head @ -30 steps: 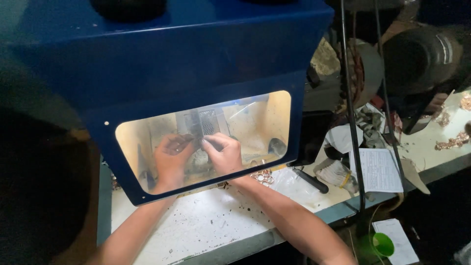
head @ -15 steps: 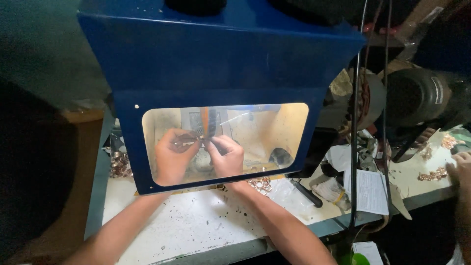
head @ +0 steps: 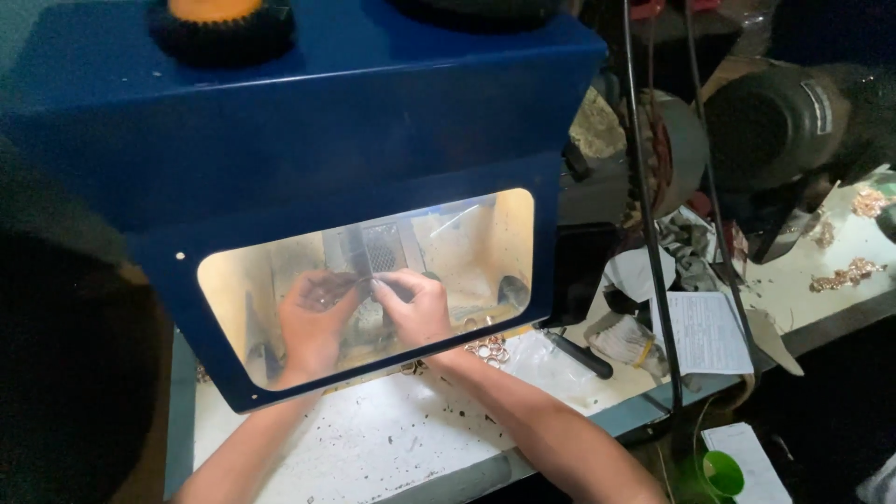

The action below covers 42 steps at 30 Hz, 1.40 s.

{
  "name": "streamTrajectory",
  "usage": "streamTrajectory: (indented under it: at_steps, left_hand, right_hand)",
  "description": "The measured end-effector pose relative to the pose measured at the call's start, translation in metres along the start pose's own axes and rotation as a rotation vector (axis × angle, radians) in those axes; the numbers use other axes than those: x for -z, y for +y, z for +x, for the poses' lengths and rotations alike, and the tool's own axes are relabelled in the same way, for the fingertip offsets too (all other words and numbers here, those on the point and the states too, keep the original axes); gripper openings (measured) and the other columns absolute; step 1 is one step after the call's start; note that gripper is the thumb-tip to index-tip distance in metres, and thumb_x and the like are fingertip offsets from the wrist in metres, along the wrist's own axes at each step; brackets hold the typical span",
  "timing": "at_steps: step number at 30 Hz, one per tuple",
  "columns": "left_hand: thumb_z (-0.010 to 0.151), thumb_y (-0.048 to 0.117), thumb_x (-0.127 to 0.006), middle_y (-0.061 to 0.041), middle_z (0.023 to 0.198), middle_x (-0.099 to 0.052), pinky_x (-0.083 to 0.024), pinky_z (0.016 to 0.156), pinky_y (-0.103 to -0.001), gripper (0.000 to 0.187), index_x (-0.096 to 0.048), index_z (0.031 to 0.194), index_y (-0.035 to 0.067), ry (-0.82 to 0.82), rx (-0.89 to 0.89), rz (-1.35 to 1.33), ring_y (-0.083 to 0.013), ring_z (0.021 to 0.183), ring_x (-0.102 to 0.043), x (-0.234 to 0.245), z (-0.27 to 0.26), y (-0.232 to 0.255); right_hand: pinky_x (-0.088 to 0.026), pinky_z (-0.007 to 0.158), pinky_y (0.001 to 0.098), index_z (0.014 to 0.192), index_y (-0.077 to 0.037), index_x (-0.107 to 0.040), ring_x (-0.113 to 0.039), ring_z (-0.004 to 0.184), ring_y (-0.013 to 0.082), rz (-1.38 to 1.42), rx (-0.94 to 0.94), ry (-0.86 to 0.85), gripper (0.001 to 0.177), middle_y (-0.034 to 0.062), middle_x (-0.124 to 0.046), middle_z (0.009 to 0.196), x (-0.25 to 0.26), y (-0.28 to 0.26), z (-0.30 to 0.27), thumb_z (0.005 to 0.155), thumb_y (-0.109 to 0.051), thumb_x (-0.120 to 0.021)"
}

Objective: The person polishes jewelry rings using a bench lathe with a polishing wheel inside a protective enclosure, then removes the rings and places them into a small plastic bag.

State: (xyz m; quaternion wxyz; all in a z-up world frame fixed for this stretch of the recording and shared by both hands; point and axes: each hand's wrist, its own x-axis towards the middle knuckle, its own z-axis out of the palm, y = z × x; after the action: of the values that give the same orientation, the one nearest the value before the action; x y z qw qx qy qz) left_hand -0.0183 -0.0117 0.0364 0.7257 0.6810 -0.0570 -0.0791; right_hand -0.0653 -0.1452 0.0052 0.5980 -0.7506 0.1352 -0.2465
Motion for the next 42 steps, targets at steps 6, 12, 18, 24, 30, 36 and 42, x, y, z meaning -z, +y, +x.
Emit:
streamTrajectory:
  at_steps: [6, 12, 18, 24, 30, 36, 42]
  left_hand:
    - [0.082, 0.007, -0.088, -0.008, 0.100, -0.074, -0.060, 0.089, -0.039, 0.029, -0.063, 0.097, 0.009, 0.004, 0.002, -0.004, -0.0172, 0.103, -0.071, 0.001, -0.001, 0.000]
    - [0.081, 0.008, -0.089, -0.010, 0.099, -0.075, -0.060, 0.088, -0.037, 0.030, -0.062, 0.094, 0.009, 0.013, -0.002, -0.043, -0.0165, 0.102, -0.071, 0.006, 0.001, 0.000]
    - [0.082, 0.006, -0.087, -0.006, 0.100, -0.074, -0.058, 0.084, -0.032, 0.027, -0.064, 0.094, 0.009, 0.027, -0.028, -0.037, -0.0114, 0.096, -0.066, 0.015, 0.002, -0.002]
    - [0.081, 0.002, -0.085, -0.012, 0.102, -0.076, -0.060, 0.086, -0.037, 0.024, -0.067, 0.098, 0.006, 0.014, -0.079, -0.026, -0.0143, 0.098, -0.069, 0.019, 0.006, -0.011]
    - [0.079, -0.002, -0.084, -0.019, 0.105, -0.077, -0.063, 0.086, -0.040, 0.026, -0.070, 0.100, 0.002, -0.028, -0.172, 0.038, -0.0267, 0.104, -0.075, 0.018, 0.004, -0.014]
    - [0.079, -0.003, -0.083, -0.017, 0.103, -0.076, -0.065, 0.083, -0.039, 0.025, -0.066, 0.096, 0.002, -0.044, -0.120, -0.055, -0.0201, 0.103, -0.072, 0.015, 0.009, -0.020]
    - [0.078, 0.001, -0.087, -0.013, 0.099, -0.074, -0.063, 0.082, -0.035, 0.029, -0.065, 0.097, 0.003, -0.032, -0.049, -0.069, -0.0177, 0.098, -0.070, 0.008, 0.003, -0.006]
  right_hand:
    - [-0.061, 0.074, 0.0331, 0.104, -0.011, -0.082, -0.075, 0.084, 0.0186, 0.001, 0.037, 0.018, 0.016, 0.0100, -0.078, 0.086, -0.002, -0.003, -0.001, 0.091, -0.015, -0.074]
    - [-0.060, 0.069, 0.0336, 0.104, -0.008, -0.081, -0.072, 0.083, 0.0131, -0.009, 0.063, 0.031, 0.016, 0.0119, -0.076, 0.082, -0.011, 0.002, -0.001, 0.091, -0.014, -0.074]
    - [-0.058, 0.063, 0.0320, 0.101, -0.006, -0.082, -0.060, 0.079, 0.0043, 0.049, 0.077, 0.052, 0.015, 0.0100, -0.070, 0.073, -0.020, -0.014, -0.006, 0.089, -0.012, -0.074]
    - [-0.057, 0.059, 0.0282, 0.097, -0.012, -0.084, -0.064, 0.070, 0.0043, 0.063, 0.084, 0.044, 0.011, 0.0052, -0.071, 0.070, -0.022, -0.005, -0.006, 0.091, -0.015, -0.075]
    - [-0.055, 0.056, 0.0285, 0.099, -0.011, -0.084, -0.071, 0.064, 0.0165, -0.161, 0.334, 0.087, 0.010, 0.0069, -0.075, 0.076, -0.012, -0.005, -0.008, 0.092, -0.013, -0.076]
    - [-0.061, 0.068, 0.0357, 0.112, -0.002, -0.078, -0.076, 0.080, 0.0238, -0.062, 0.090, -0.025, 0.023, 0.0168, -0.077, 0.089, -0.002, -0.013, -0.007, 0.094, -0.015, -0.073]
    - [-0.059, 0.068, 0.0325, 0.107, -0.008, -0.081, -0.075, 0.079, 0.0185, -0.021, 0.044, -0.011, 0.017, 0.0117, -0.078, 0.085, -0.003, -0.002, -0.004, 0.093, -0.016, -0.075]
